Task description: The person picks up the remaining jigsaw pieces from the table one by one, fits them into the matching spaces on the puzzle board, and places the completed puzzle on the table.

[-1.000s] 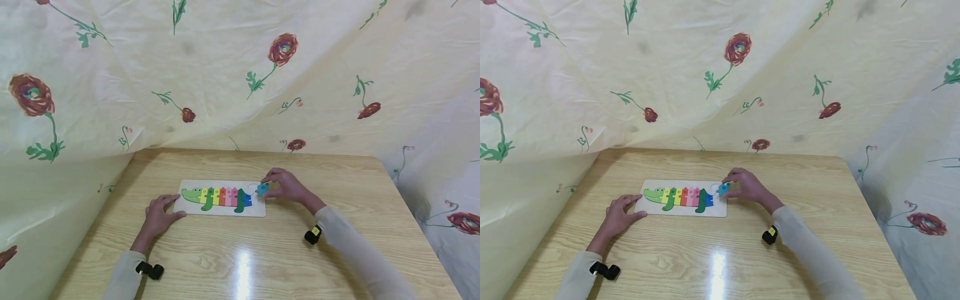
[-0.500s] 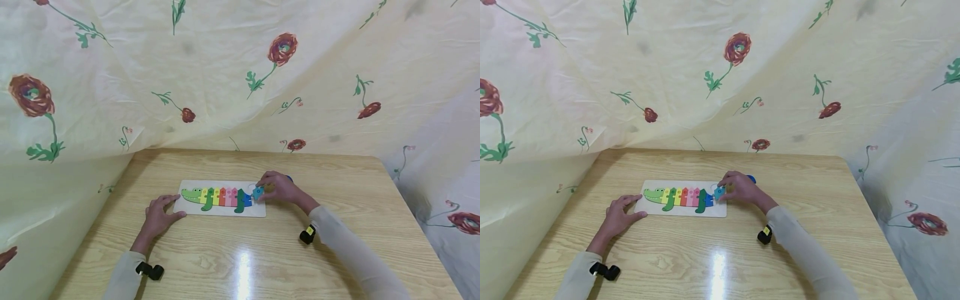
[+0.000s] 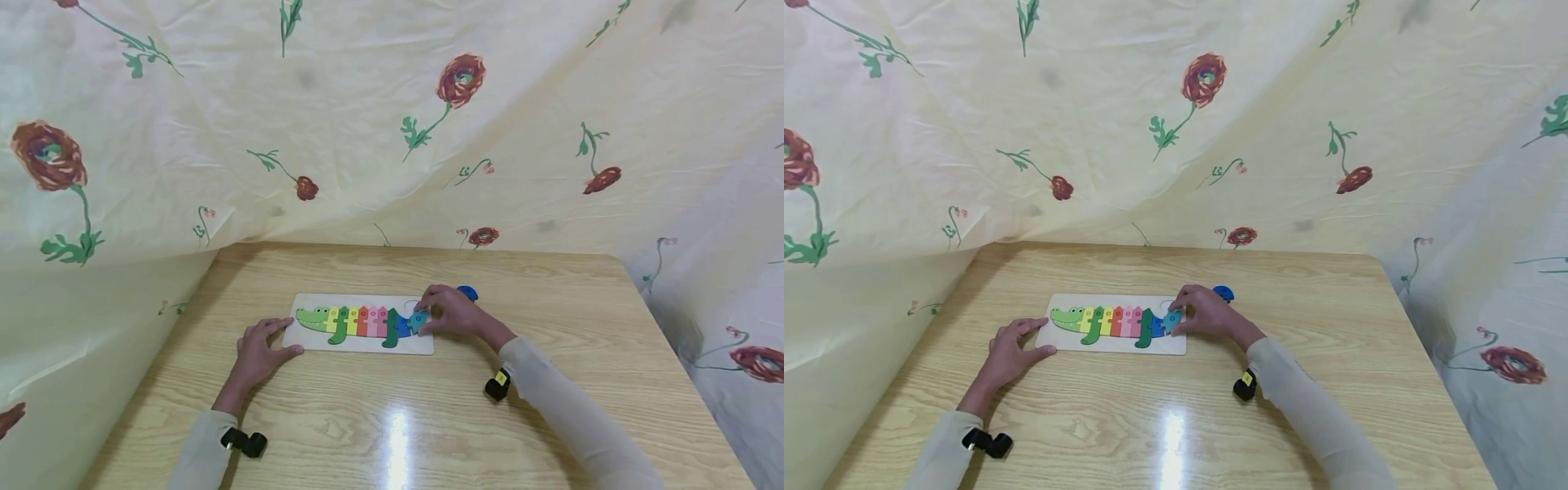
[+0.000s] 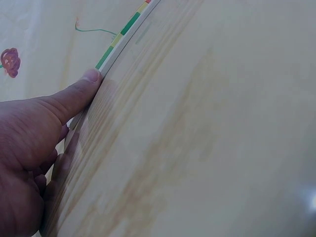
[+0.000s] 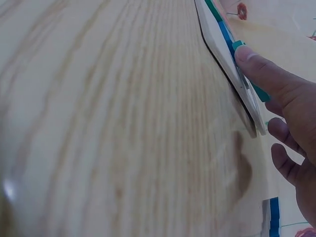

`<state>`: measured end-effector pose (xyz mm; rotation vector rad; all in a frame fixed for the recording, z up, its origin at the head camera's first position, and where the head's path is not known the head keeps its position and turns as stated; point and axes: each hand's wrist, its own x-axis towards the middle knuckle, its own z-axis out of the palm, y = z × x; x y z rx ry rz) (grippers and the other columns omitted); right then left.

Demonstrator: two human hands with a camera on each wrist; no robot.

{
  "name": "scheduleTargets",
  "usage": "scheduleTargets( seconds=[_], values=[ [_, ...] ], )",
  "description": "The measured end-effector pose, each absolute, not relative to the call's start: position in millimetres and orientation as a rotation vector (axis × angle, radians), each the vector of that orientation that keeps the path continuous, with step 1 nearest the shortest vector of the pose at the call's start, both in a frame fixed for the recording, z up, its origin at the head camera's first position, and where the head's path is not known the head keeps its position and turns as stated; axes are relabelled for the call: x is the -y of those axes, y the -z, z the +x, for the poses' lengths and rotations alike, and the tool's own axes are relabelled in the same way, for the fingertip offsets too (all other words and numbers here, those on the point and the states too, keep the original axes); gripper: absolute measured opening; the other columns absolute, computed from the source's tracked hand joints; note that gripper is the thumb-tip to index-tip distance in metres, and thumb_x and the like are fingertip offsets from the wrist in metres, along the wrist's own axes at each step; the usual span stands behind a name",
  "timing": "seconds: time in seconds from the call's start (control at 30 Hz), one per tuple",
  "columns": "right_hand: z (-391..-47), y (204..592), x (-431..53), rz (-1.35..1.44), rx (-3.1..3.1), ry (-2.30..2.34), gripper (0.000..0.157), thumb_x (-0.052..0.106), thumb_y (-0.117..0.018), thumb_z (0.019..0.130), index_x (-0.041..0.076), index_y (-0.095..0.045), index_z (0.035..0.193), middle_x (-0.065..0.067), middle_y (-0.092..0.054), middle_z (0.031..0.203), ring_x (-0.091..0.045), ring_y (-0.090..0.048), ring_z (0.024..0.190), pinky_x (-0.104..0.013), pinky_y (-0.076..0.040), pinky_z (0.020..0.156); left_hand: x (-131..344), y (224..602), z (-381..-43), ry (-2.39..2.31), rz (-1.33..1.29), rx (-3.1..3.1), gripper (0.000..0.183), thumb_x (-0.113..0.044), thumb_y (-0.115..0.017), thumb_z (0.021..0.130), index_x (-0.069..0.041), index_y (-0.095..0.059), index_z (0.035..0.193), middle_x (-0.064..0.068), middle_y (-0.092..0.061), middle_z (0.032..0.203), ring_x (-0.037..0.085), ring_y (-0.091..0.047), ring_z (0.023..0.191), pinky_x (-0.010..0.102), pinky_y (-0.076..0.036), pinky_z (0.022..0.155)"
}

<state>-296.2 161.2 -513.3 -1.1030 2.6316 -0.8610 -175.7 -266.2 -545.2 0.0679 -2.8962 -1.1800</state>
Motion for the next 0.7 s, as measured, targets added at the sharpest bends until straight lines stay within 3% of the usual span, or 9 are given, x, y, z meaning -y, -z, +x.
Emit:
scheduleTargets(
  seconds=[0.7],
  values=[
    [-299.7, 517.1, -160.4, -1.111, -2.626, 0.783, 0.046, 0.044, -0.086, 0.082, 0.018, -0.078, 0.118, 0.006, -0.065, 0.109, -0.012, -0.056, 0.097, -0.034, -0.048, 0.087, 267.1, 547.0, -175.6, 1.180, 0.049, 2.883, 0.076, -0.043, -0.086, 0.082, -0.011, -0.058, 0.145, 0.020, -0.051, 0.147, 0.041, -0.040, 0.131, 0.049, -0.022, 0.091]
  ],
)
